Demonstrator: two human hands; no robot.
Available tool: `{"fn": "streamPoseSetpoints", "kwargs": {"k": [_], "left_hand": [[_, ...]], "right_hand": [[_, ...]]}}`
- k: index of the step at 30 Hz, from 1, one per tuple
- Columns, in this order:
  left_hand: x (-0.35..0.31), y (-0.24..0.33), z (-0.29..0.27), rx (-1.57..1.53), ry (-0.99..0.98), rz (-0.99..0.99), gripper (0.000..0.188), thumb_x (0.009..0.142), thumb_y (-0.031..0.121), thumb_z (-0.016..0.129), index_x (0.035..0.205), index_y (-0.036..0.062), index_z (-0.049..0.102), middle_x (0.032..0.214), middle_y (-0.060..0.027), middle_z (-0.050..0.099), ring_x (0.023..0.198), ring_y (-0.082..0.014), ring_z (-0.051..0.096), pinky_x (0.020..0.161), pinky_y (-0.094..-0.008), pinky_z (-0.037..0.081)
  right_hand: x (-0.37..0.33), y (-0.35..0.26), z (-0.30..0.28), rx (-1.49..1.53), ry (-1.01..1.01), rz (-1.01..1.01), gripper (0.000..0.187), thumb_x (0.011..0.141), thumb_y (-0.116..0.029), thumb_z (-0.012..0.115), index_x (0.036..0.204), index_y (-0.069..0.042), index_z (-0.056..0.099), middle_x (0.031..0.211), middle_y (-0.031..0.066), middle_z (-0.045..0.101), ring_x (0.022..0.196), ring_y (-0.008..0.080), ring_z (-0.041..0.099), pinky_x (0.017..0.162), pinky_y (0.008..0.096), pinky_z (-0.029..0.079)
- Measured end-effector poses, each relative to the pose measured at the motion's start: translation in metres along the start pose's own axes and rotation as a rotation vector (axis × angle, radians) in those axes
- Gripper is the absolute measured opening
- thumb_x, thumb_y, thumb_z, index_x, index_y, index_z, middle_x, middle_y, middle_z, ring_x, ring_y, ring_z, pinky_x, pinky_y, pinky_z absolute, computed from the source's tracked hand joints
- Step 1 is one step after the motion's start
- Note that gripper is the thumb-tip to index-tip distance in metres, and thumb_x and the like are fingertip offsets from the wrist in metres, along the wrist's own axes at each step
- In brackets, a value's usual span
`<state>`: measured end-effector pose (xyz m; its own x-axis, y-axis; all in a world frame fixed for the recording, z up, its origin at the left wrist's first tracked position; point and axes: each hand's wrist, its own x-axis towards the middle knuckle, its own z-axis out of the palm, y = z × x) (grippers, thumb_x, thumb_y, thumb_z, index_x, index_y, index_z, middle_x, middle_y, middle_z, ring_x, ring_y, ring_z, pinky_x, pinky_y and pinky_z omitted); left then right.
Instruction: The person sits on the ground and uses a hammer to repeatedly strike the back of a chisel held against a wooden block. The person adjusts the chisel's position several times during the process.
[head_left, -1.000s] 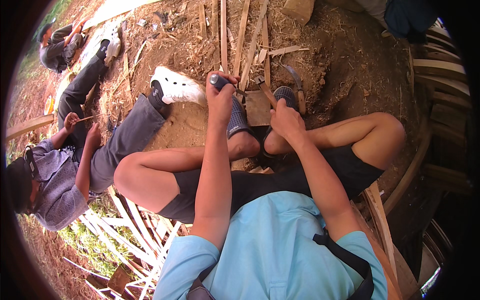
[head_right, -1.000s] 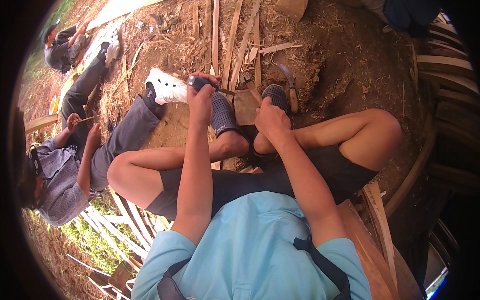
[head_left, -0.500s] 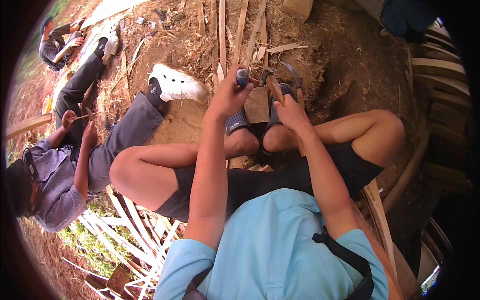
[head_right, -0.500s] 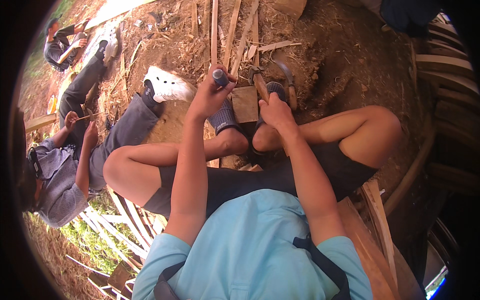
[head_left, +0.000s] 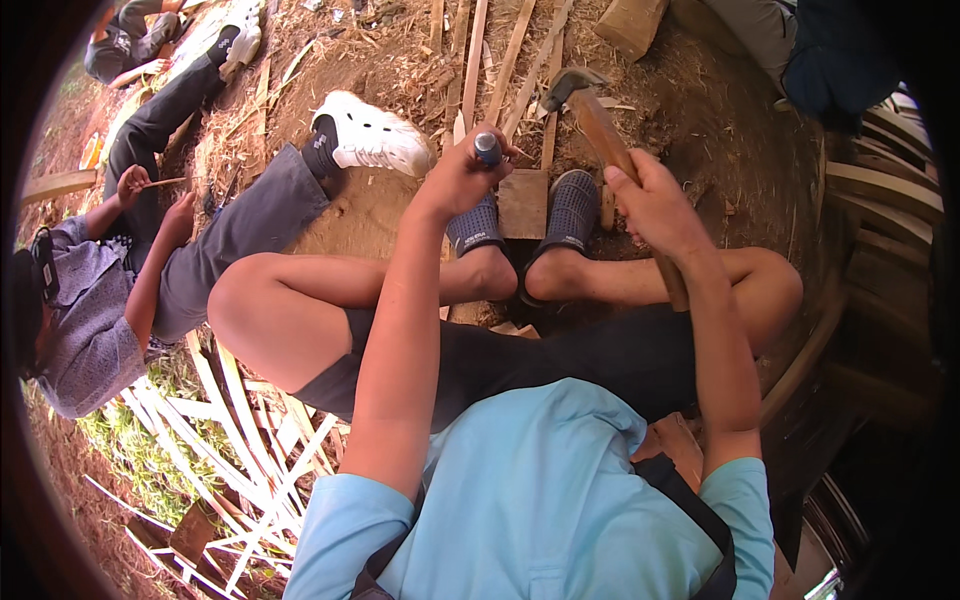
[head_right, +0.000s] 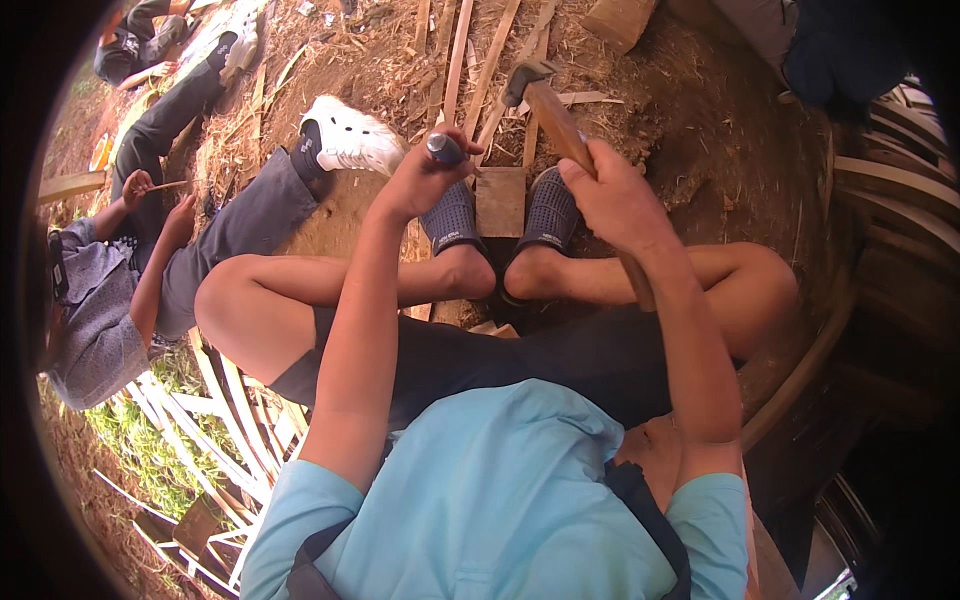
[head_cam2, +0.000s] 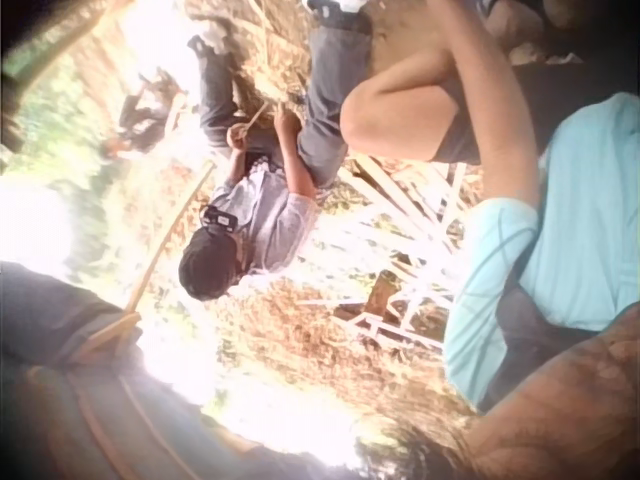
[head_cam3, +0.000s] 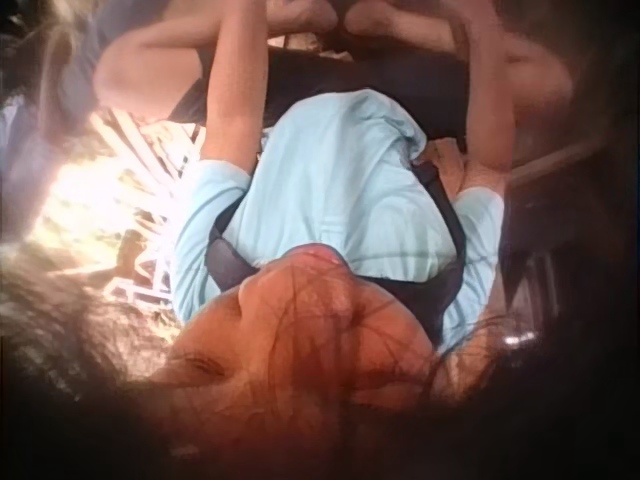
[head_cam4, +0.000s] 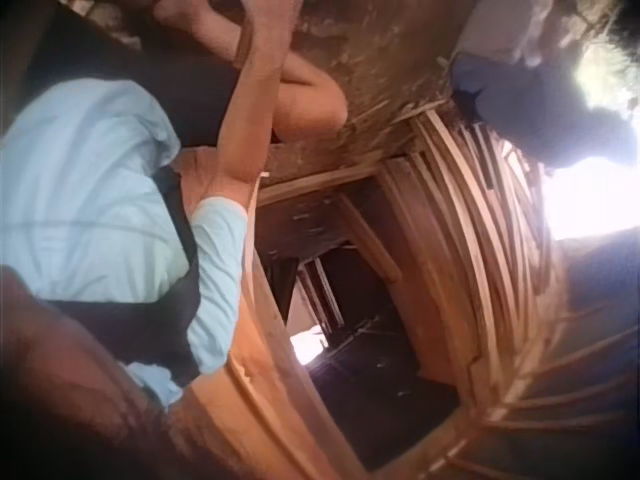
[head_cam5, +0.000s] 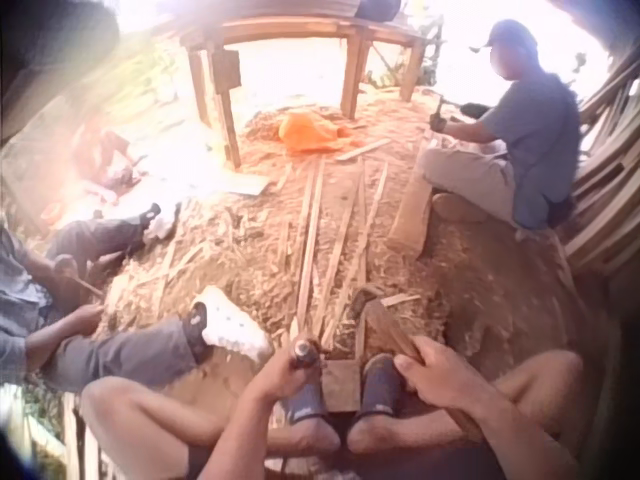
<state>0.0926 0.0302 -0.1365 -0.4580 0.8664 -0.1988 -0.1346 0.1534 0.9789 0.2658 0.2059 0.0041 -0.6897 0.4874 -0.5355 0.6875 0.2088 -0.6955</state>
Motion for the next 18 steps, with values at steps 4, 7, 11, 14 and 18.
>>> {"fn": "streamPoseSetpoints", "kwargs": {"k": [4, 7, 11, 14, 18], "left_hand": [[-0.017, 0.008, -0.007, 0.206, -0.013, 0.061, 0.025, 0.089, -0.003, 0.063, 0.108, 0.0071, 0.05, 0.111, -0.0058, 0.064, 0.1, -0.0158, 0.06, 0.088, -0.0315, 0.048], [-0.016, 0.015, -0.002, 0.363, -0.049, 0.074, 0.023, 0.089, -0.002, 0.063, 0.107, 0.0064, 0.051, 0.109, -0.0066, 0.064, 0.096, -0.0149, 0.059, 0.086, -0.0315, 0.049], [-0.013, 0.02, 0.007, 0.33, -0.012, 0.072, 0.022, 0.09, 0.0, 0.064, 0.108, 0.0057, 0.051, 0.104, -0.0061, 0.064, 0.094, -0.013, 0.059, 0.081, -0.0302, 0.051], [-0.011, 0.011, 0.003, 0.197, 0.02, 0.102, 0.022, 0.091, 0.001, 0.064, 0.109, 0.0053, 0.051, 0.101, -0.0051, 0.062, 0.094, -0.0124, 0.059, 0.08, -0.0299, 0.052], [-0.004, 0.005, -0.003, 0.172, 0.019, 0.126, 0.023, 0.091, 0.001, 0.063, 0.11, 0.0055, 0.051, 0.101, -0.0045, 0.061, 0.096, -0.0126, 0.058, 0.083, -0.0316, 0.053]], "right_hand": [[-0.021, -0.039, -0.032, -0.042, 0.023, -0.13, 0.029, 0.1, -0.028, 0.053, 0.112, -0.002, 0.056, 0.069, 0.0004, 0.053, 0.057, 0.0089, 0.051, 0.053, 0.0266, 0.043], [-0.041, -0.057, -0.033, -0.001, 0.028, -0.157, 0.029, 0.1, -0.028, 0.053, 0.113, -0.003, 0.057, 0.07, 0.0018, 0.054, 0.06, 0.011, 0.053, 0.056, 0.0289, 0.044], [-0.045, -0.058, -0.02, -0.068, -0.032, -0.246, 0.027, 0.099, -0.025, 0.053, 0.11, -0.001, 0.057, 0.073, 0.0096, 0.057, 0.063, 0.0195, 0.057, 0.061, 0.0343, 0.046], [-0.04, -0.052, -0.008, -0.167, -0.067, -0.351, 0.026, 0.098, -0.022, 0.053, 0.11, 0.001, 0.056, 0.077, 0.0158, 0.059, 0.067, 0.031, 0.058, 0.064, 0.0389, 0.047], [-0.039, -0.049, -0.001, -0.17, -0.074, -0.376, 0.025, 0.098, -0.022, 0.053, 0.11, 0.001, 0.056, 0.077, 0.0161, 0.058, 0.066, 0.0298, 0.056, 0.064, 0.0384, 0.046]]}}
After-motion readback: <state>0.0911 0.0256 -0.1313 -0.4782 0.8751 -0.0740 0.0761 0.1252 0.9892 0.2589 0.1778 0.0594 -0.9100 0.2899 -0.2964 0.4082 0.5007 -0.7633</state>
